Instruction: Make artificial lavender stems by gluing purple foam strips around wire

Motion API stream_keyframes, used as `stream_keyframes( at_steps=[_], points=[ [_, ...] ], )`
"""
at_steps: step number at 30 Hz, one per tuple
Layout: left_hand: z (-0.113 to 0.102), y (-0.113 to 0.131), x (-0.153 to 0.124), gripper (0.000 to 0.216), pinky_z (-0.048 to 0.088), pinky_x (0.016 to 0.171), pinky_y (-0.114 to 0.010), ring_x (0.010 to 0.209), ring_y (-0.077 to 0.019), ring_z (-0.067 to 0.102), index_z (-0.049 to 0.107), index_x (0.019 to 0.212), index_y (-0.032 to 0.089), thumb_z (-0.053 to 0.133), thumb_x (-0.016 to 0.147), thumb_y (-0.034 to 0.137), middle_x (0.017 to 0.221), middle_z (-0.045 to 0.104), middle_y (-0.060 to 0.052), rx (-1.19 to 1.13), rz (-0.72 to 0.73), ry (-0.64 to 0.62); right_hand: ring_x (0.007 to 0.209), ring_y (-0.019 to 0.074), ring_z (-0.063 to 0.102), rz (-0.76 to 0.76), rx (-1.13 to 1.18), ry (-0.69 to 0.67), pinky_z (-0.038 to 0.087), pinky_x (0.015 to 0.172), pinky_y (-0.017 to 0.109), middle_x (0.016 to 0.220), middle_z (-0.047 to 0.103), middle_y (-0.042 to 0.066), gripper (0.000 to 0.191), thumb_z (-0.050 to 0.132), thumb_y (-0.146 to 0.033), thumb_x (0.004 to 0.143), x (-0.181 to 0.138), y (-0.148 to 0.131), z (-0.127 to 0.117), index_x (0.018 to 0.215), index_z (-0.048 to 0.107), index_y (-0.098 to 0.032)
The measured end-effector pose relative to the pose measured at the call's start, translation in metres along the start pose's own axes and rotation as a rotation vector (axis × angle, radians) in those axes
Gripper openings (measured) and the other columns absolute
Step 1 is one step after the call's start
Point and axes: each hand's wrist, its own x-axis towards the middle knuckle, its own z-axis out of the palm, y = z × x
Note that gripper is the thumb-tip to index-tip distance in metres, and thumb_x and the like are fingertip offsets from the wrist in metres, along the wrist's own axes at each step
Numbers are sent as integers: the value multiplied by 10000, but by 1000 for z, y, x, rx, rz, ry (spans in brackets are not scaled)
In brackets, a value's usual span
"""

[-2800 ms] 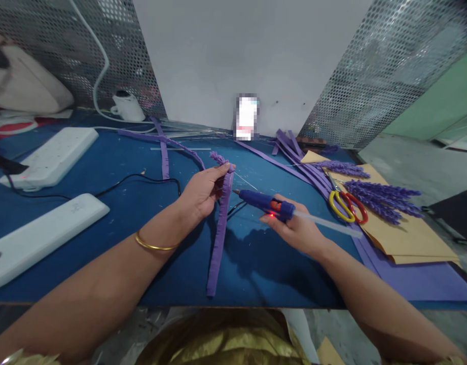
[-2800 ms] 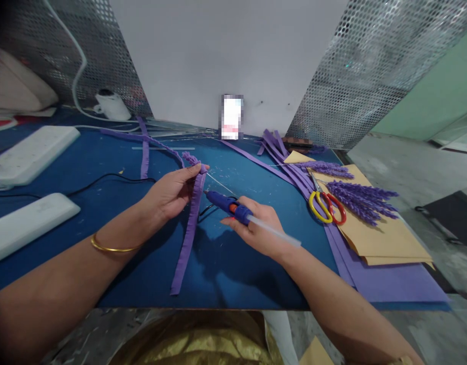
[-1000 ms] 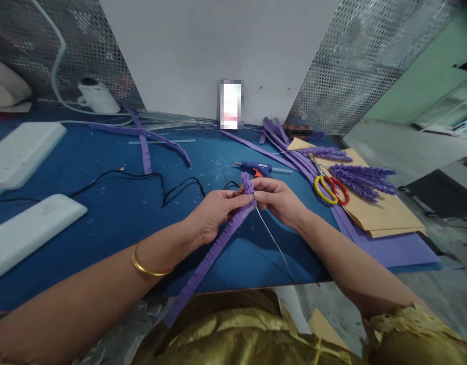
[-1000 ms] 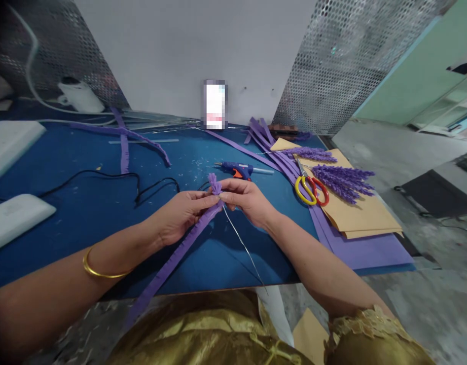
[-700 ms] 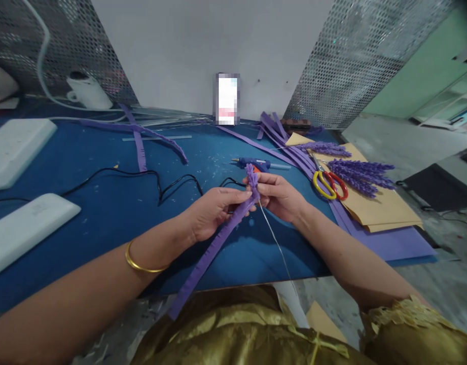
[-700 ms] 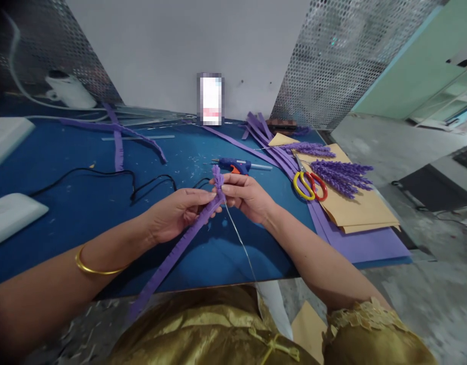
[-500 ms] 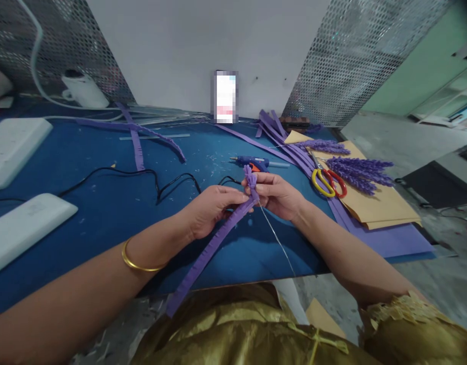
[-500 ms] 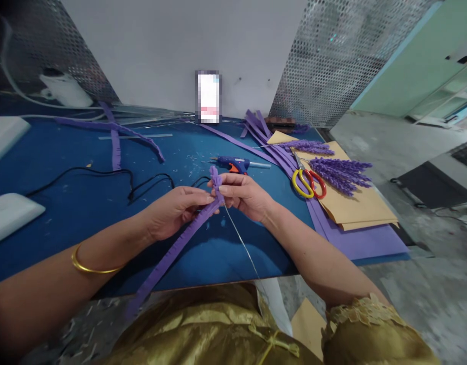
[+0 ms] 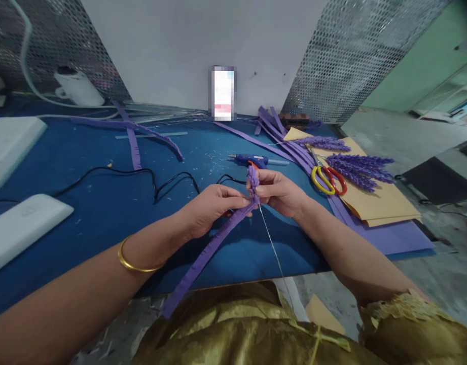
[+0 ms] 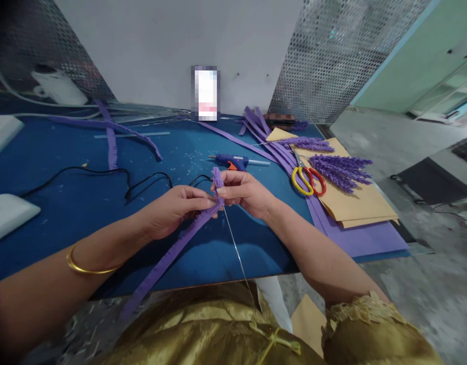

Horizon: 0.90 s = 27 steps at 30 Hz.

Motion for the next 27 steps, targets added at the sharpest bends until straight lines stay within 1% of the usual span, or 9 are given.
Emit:
stream_keyframes(
  at_steps=[4, 6, 10, 13, 18, 23, 27],
  points=[
    [0, 0, 0, 115, 428, 608, -244, 606, -144, 599, 778, 642, 176, 716, 690, 260, 693, 735, -78, 5, 2, -15, 509, 74, 484, 18, -29, -37, 362, 487, 192, 624, 601, -36, 206, 809, -280, 633, -1, -2, 1, 742, 673, -169],
    [1, 1, -1, 107, 428, 602, -240, 597, -139, 593, 781, 646, 177, 716, 685, 253, 687, 733, -74, 13, -2, -14, 512, 71, 463, 18, -54, -50, 338, 483, 192, 612, 577, -43, 200, 805, -261, 628, -1, -3, 2, 720, 655, -166],
    [2, 0, -2, 122, 361, 517, -231, 505, -113, 502, 770, 619, 177, 713, 669, 273, 583, 673, -40, 45, -32, 8, 536, 81, 476, 7, -96, -54, 379, 524, 208, 615, 566, -50, 200, 801, -229, 627, -2, -2, 6, 702, 626, -169],
    [2, -2, -2, 142, 338, 509, -230, 498, -108, 489, 760, 601, 170, 717, 659, 292, 561, 656, -38, 46, -50, 23, 564, 89, 511, 4, -108, -25, 407, 553, 212, 623, 568, -54, 233, 818, -220, 628, -2, 1, 7, 698, 600, -173],
    [1, -8, 1, 143, 391, 554, -238, 550, -128, 557, 778, 651, 163, 733, 653, 299, 625, 702, -67, -32, -70, 54, 586, 97, 540, -27, -129, 37, 419, 572, 218, 642, 575, -55, 266, 820, -242, 666, 0, 8, 7, 711, 564, -184],
    [1, -6, 2, 126, 425, 580, -244, 575, -139, 578, 792, 684, 176, 753, 645, 289, 645, 717, -56, -50, -68, 77, 568, 82, 491, -83, -161, 101, 394, 563, 214, 622, 504, -71, 309, 836, -260, 658, 1, 9, 9, 701, 538, -188],
    [2, -3, 0, 105, 473, 706, -267, 682, -169, 629, 792, 668, 192, 794, 615, 283, 687, 736, -48, 16, 0, 118, 556, 80, 445, -107, -168, 125, 363, 550, 220, 606, 471, -75, 331, 829, -279, 655, 1, 9, 13, 681, 512, -188]
  ],
)
